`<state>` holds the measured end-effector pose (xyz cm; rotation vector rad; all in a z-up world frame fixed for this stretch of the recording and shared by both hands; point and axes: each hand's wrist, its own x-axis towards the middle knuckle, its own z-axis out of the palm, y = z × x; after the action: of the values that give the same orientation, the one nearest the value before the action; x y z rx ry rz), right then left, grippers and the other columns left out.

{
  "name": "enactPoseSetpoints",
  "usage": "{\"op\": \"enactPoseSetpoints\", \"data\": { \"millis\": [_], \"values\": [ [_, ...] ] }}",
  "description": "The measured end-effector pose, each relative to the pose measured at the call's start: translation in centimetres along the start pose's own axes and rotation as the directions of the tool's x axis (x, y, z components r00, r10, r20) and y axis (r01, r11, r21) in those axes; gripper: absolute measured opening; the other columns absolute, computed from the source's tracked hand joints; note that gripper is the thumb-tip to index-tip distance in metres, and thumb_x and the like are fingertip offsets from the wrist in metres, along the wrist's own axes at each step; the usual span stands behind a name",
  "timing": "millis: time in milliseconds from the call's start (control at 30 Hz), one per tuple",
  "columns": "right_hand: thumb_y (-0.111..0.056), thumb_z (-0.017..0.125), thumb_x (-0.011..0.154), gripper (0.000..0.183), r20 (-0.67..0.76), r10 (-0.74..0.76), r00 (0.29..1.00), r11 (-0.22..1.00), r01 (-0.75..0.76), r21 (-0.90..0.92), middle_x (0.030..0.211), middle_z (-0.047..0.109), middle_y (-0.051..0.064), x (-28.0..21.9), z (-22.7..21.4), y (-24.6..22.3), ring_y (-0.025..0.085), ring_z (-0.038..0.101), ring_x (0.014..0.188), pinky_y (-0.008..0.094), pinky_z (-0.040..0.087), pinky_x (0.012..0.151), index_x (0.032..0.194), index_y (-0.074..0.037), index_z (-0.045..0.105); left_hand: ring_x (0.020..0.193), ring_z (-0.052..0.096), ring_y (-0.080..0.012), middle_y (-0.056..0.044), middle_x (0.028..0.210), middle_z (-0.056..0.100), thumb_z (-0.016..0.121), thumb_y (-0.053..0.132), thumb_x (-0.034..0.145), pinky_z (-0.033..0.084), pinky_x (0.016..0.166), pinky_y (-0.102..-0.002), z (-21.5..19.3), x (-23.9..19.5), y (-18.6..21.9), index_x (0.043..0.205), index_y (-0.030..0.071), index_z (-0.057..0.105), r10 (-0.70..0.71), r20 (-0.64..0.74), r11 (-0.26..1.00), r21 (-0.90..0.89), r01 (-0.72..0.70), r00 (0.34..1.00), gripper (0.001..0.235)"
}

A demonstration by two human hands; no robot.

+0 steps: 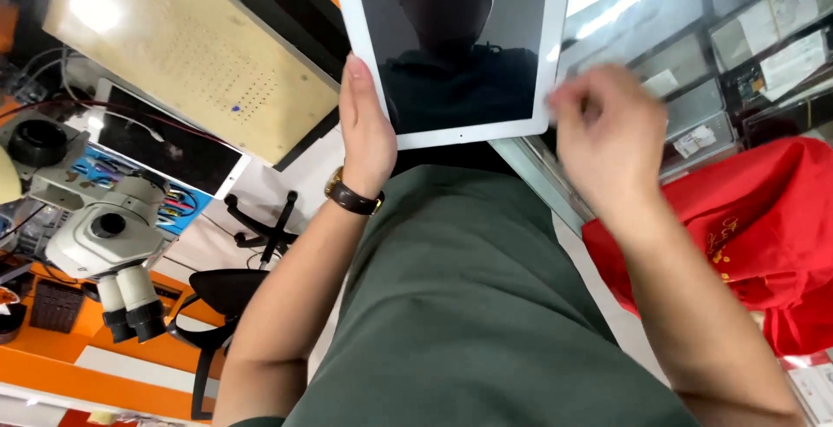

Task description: The person wipes the screen of a white tablet with a small white cloth, then briefly places it on a workbench before picking it up again to continue wiping the screen and edges. The person rotates the tablet to clean different sides while holding it in both hands.

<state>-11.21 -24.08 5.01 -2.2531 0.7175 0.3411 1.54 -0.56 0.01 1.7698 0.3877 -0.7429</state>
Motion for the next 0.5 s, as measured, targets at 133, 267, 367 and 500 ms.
{"op": "enactPoseSetpoints", "data": {
  "millis": [133,267,367,500],
  "values": [
    [0.004,0.083,0.114,0.023,-0.079,-0.139,0.987,0.990,0.137,-0.037,0.095,0.072,0.009,1.2,-0.2,0.3,0.023,0.060,0.080,0.040,0.048,0.073,0.097,-0.004,0.070,0.127,0.064,-0.0197,-0.009,0.132,0.069,0.028,0.056,0.115,0.049,0.117,-0.036,0.2,-0.2,-0.2,0.137,0.006,0.063,0.151,0.034,0.988,0.020,-0.152,0.988,0.065],
    [-0.002,0.088,0.107,0.017,0.003,-0.030,1.000,0.999,0.031,-0.012,0.088,0.060,0.005,-2.6,0.0,0.4,0.023,0.054,0.078,0.039,0.044,0.074,0.096,-0.004,0.074,0.154,0.052,-0.0247,-0.014,0.159,0.059,0.029,0.059,0.112,0.037,0.134,-0.039,0.3,-0.2,0.1,0.157,0.002,0.052,0.070,0.015,0.997,0.008,-0.071,0.997,0.076],
    [-0.004,0.096,0.105,0.028,-0.082,-0.130,0.988,0.990,0.126,-0.058,0.110,0.070,0.006,-0.9,-0.9,0.2,0.026,0.064,0.094,0.048,0.045,0.106,0.118,-0.004,0.071,0.165,0.036,-0.0292,-0.020,0.174,0.040,0.032,0.066,0.107,0.026,0.138,-0.041,0.1,0.3,-1.6,0.165,-0.002,0.039,-0.011,-0.058,0.999,0.036,0.013,0.998,0.090],
    [0.001,0.100,0.114,0.020,-0.221,-0.276,0.935,0.961,0.277,-0.030,0.103,0.080,0.010,0.1,0.8,1.7,0.027,0.070,0.097,0.047,0.045,0.106,0.104,-0.004,0.083,0.170,0.017,-0.0259,-0.017,0.182,0.019,0.033,0.066,0.102,0.016,0.139,-0.040,0.4,0.1,-1.4,0.170,0.000,0.023,-0.165,-0.108,0.986,0.007,0.167,0.980,0.095]
  ]
}}
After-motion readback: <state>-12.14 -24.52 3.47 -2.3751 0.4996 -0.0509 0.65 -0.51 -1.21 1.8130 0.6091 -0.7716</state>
